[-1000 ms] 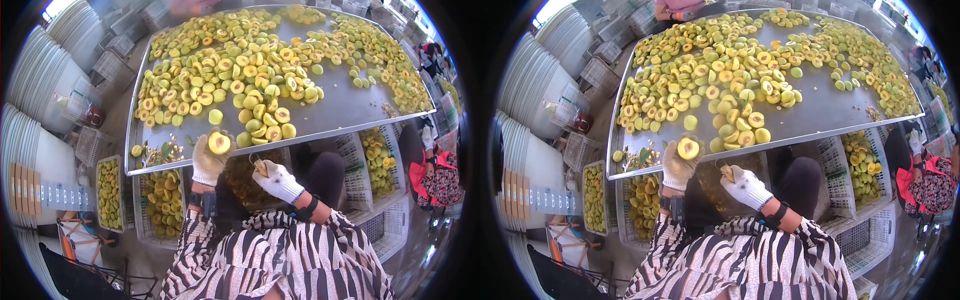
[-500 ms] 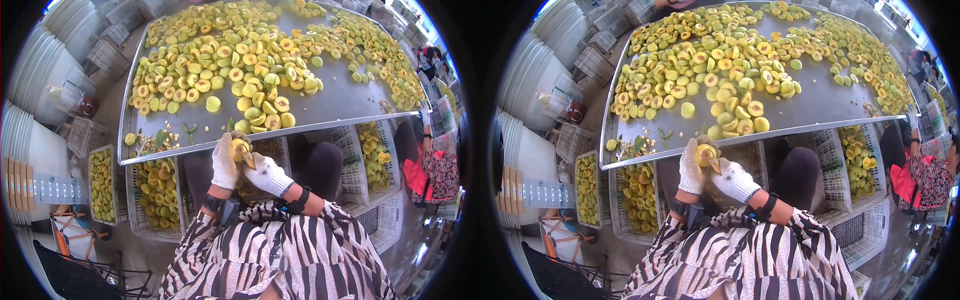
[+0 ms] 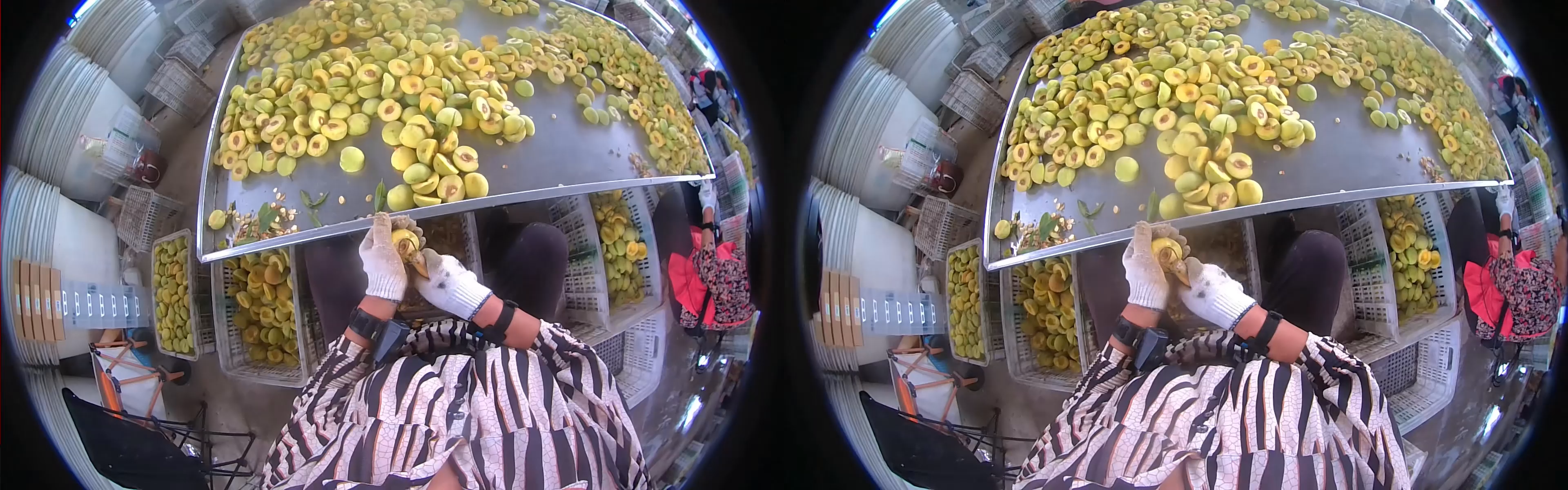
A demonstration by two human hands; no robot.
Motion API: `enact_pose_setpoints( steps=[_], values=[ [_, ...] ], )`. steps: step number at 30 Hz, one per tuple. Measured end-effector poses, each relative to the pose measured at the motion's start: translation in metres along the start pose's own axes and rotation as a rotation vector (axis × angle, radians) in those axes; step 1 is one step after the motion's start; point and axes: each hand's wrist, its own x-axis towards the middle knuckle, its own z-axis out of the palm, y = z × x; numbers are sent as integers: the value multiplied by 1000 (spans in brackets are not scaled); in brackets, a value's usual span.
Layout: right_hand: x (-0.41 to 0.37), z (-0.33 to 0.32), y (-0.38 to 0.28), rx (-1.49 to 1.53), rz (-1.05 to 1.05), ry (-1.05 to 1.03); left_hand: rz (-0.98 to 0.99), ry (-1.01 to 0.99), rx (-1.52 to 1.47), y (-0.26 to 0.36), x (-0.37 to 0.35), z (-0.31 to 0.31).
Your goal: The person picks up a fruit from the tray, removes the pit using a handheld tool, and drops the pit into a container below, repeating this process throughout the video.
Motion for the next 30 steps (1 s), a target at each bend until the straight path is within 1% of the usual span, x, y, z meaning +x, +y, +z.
enact_pose_setpoints(
  steps=[2,5,6,8,11,12,15,16,18,19,20,21,22,23,25,29,30],
  values=[
    [-4,-7,-12,-64,85,-5,34,23,38,-5,-2,-1],
    [1,9,2,50,8,3,81,35,79,-9,-3,-1],
    [2,5,1,7,12,-6,99,38,88,-10,-2,-1],
    [3,-4,0,-78,24,-23,62,70,67,-18,1,-6],
    [8,4,9,-72,57,-58,43,73,82,-21,5,-9],
    [11,14,17,-17,52,-46,38,71,95,-23,4,-12],
    [18,28,34,210,-112,-92,56,77,127,-25,5,-13],
    [18,26,33,248,-113,-118,38,34,142,-22,6,-12],
    [28,27,41,177,-120,-158,-2,-39,173,-13,5,-12],
    [28,28,45,140,-121,-178,-9,-129,235,-9,3,-13],
    [25,27,49,123,-164,-125,-11,-224,295,-2,4,-15],
    [18,12,35,230,-33,-267,-11,-317,354,4,7,-17],
    [9,-10,15,333,97,-415,-67,-412,359,7,10,-21],
    [3,-24,1,432,233,-565,-80,-453,322,7,12,-23],
    [-6,-30,-7,606,278,-604,-102,-537,248,5,14,-26],
    [-8,-30,-5,959,356,-704,-159,-597,97,-1,20,-27],
    [-8,-31,-6,984,378,-708,-154,-615,34,-4,22,-27]
  ],
)
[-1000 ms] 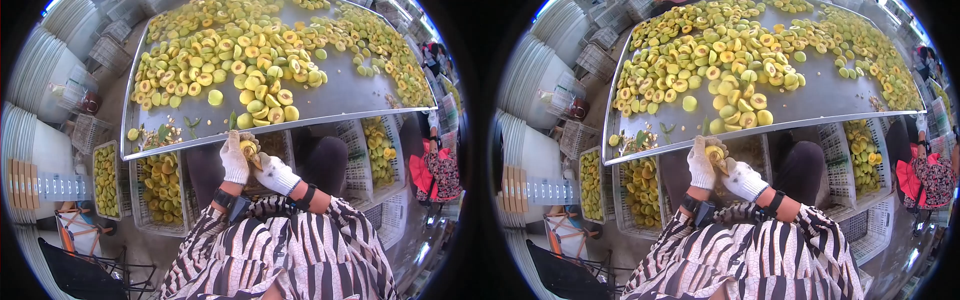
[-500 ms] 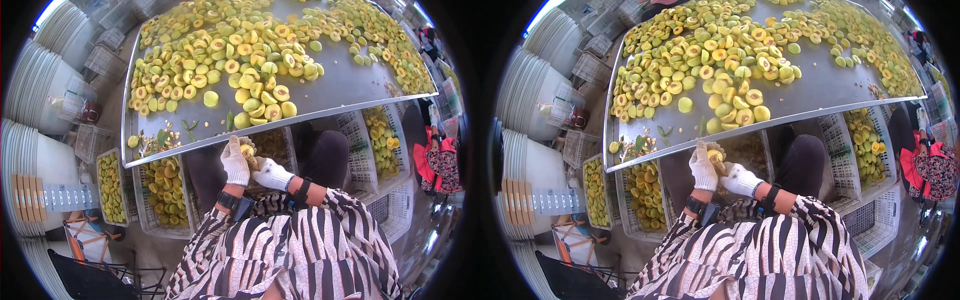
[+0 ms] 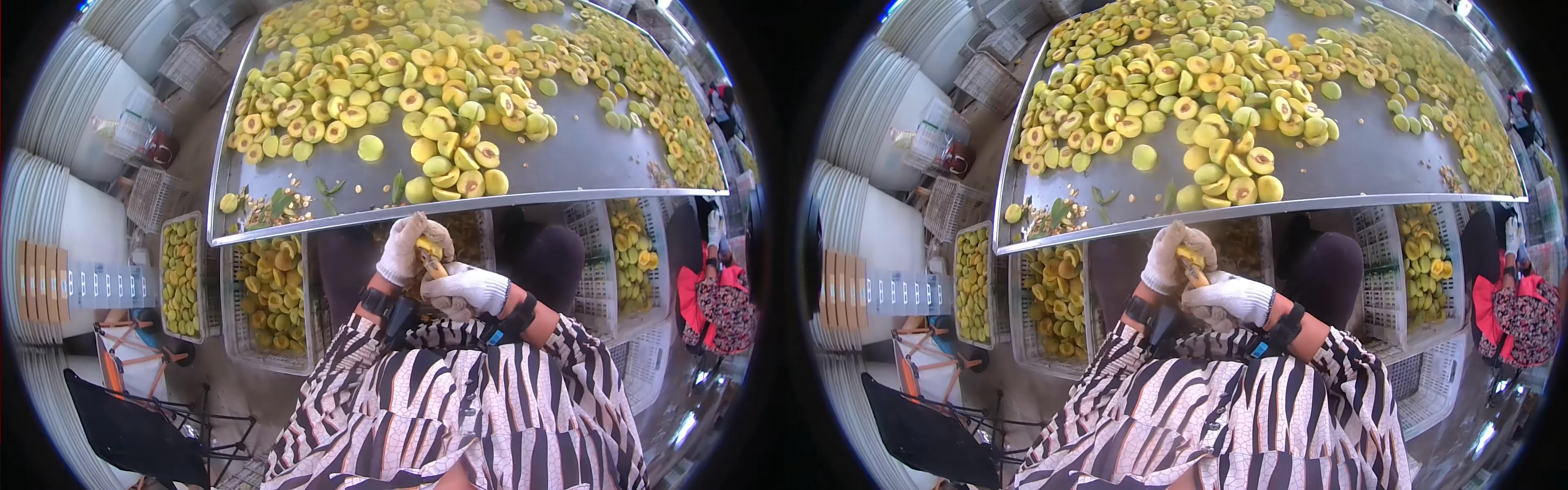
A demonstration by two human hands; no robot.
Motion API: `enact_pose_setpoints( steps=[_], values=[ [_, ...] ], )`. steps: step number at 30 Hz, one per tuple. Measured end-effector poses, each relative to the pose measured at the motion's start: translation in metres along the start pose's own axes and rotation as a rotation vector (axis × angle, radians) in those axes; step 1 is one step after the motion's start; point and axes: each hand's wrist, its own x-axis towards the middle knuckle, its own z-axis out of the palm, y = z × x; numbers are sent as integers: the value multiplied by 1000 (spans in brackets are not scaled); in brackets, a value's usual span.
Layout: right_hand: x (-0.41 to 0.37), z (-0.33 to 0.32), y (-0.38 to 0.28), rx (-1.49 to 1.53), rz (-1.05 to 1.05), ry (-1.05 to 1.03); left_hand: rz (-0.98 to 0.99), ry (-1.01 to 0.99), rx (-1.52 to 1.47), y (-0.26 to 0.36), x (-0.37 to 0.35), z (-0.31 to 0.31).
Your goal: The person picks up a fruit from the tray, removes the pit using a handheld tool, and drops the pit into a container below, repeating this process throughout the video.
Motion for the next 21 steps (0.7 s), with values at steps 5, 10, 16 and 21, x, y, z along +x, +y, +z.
enact_pose_setpoints(
  steps=[5,10,16,21],
  values=[
    [-4,-7,1,-94,43,-5,-34,-165,-22,-6,4,-5],
    [-10,-21,6,37,25,-172,-104,-48,537,28,1,0],
    [5,-35,-4,-526,-17,362,180,799,998,124,-58,-38],
    [30,-49,6,-478,-117,462,337,1152,1552,159,-58,-64]
  ],
)
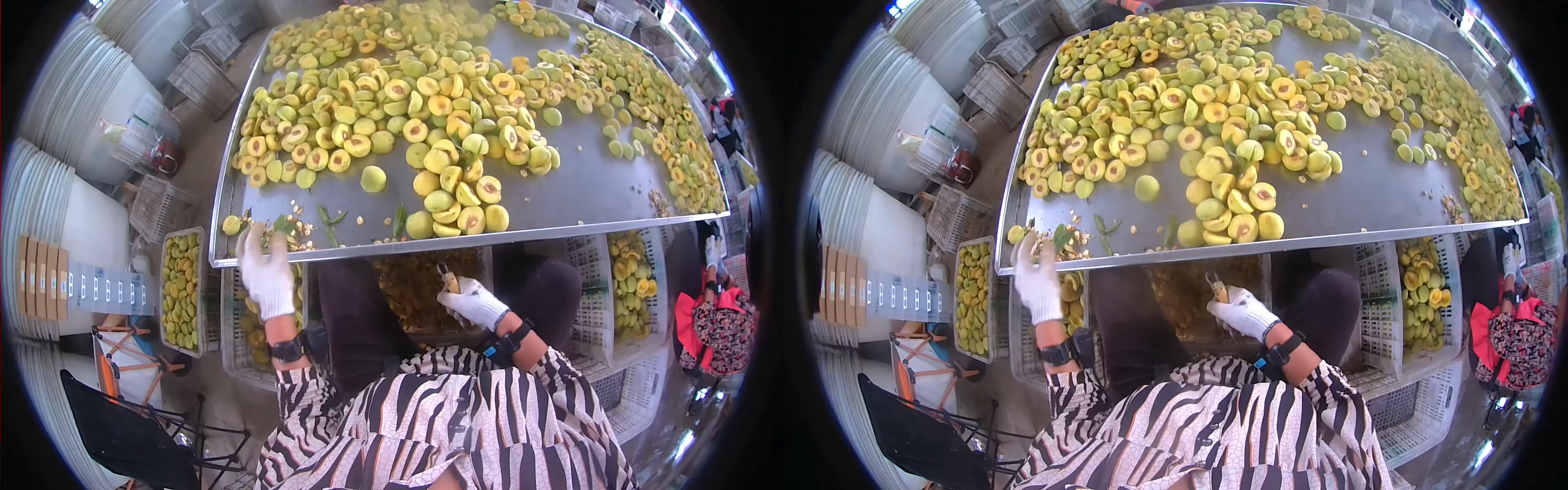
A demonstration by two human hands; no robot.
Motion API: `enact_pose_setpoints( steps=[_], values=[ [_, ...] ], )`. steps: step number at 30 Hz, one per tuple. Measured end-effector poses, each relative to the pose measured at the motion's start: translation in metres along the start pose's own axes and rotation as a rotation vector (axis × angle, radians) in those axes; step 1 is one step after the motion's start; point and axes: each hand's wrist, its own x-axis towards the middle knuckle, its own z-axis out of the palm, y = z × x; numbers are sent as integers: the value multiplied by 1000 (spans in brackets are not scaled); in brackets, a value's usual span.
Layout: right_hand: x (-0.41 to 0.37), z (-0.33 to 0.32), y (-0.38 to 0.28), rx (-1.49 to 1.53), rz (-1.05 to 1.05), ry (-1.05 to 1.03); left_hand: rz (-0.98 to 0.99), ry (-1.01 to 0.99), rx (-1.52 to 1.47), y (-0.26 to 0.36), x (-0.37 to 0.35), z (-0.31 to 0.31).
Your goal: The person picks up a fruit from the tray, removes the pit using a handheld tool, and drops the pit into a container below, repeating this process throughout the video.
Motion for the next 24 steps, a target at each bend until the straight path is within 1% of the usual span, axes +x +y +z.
enact_pose_setpoints(
  steps=[1,2,4,5,7,8,9,12,13,15,16,18,19,21,23,24],
  values=[
    [4,1,0,-81,33,11,49,-32,-125,3,7,21],
    [10,2,4,-148,21,11,98,-65,-251,8,14,44],
    [19,3,14,-279,-3,19,390,-187,-26,32,28,90],
    [21,3,14,-401,-38,39,445,-281,43,44,35,115],
    [22,4,23,-352,-69,86,533,-461,172,60,44,155],
    [21,4,26,-327,-84,109,567,-549,234,61,48,173],
    [19,2,25,-276,-42,90,642,-577,281,48,54,201],
    [14,-3,20,-281,23,71,556,-654,155,53,67,202],
    [14,-2,25,-284,-31,109,596,-574,17,49,67,198],
    [21,0,37,-289,-144,183,46,-715,-642,49,52,182],
    [18,0,31,-263,-141,213,-249,-755,-959,52,41,167],
    [1,0,7,-212,-124,262,-536,-908,-1460,54,9,130],
    [-8,4,-2,-196,-175,303,-690,-968,-1713,57,-6,116],
    [-34,11,-36,-317,-208,346,-876,-897,-1676,63,-34,103],
    [-41,18,-45,-413,-282,381,-1031,-815,-1585,73,-59,95],
    [-42,22,-45,-442,-294,380,-992,-819,-1566,74,-70,96]
  ],
)
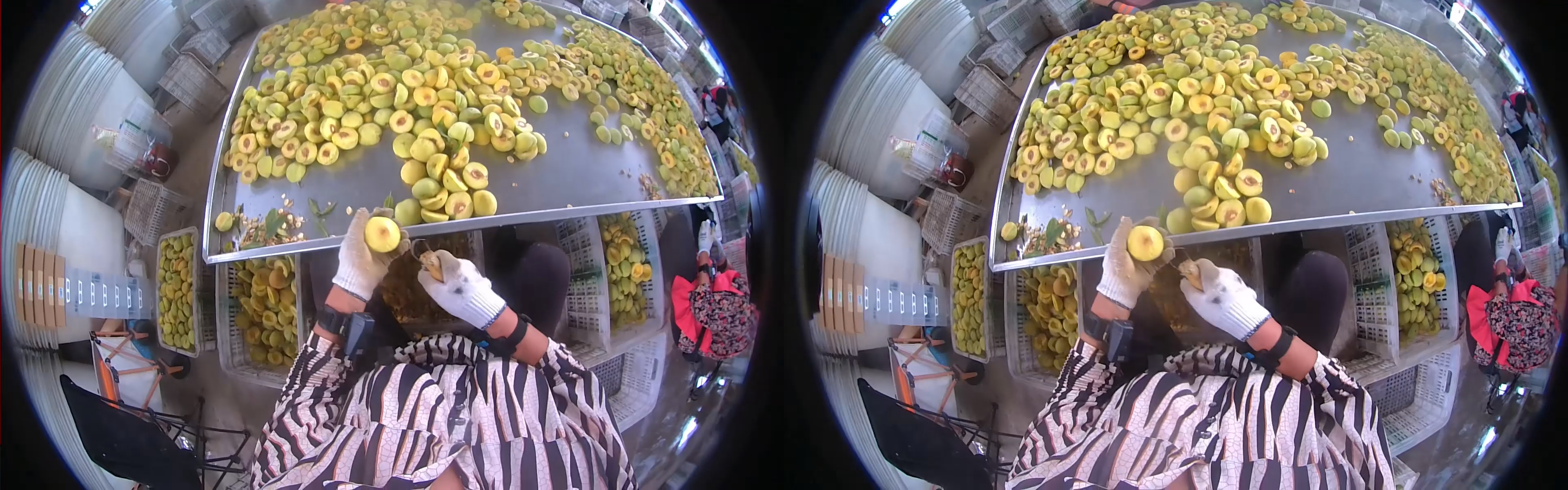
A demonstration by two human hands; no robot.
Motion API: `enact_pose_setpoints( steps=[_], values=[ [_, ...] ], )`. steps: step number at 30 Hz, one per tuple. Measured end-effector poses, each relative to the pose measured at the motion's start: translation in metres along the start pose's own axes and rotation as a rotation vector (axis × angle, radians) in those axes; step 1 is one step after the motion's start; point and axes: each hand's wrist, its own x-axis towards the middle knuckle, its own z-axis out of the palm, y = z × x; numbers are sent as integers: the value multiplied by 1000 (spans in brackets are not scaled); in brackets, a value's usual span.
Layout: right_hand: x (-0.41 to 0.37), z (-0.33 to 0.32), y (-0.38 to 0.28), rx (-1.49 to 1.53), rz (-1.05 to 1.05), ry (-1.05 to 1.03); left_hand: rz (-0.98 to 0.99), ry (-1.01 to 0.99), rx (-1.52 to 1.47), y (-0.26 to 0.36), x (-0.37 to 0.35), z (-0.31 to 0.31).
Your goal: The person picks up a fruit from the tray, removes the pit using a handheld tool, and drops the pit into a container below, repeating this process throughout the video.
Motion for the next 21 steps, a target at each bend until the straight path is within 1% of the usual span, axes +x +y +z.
enact_pose_setpoints(
  steps=[2,3,6,9,12,17,21],
  values=[
    [-3,4,-6,-53,-33,3,34,-25,70,-18,-8,-2],
    [-3,5,-7,-58,3,-20,74,-44,54,-27,-11,-4],
    [-8,13,-2,-107,8,-6,103,-127,107,-41,-19,-8],
    [-15,11,-5,-142,26,-23,159,-102,230,-47,-25,-8],
    [-20,11,-3,-121,16,-49,199,-124,245,-50,-32,-6],
    [-23,13,1,-121,-25,-52,302,-43,252,-58,-40,5],
    [-18,26,12,-82,20,-69,350,27,221,-67,-38,10]
  ],
)
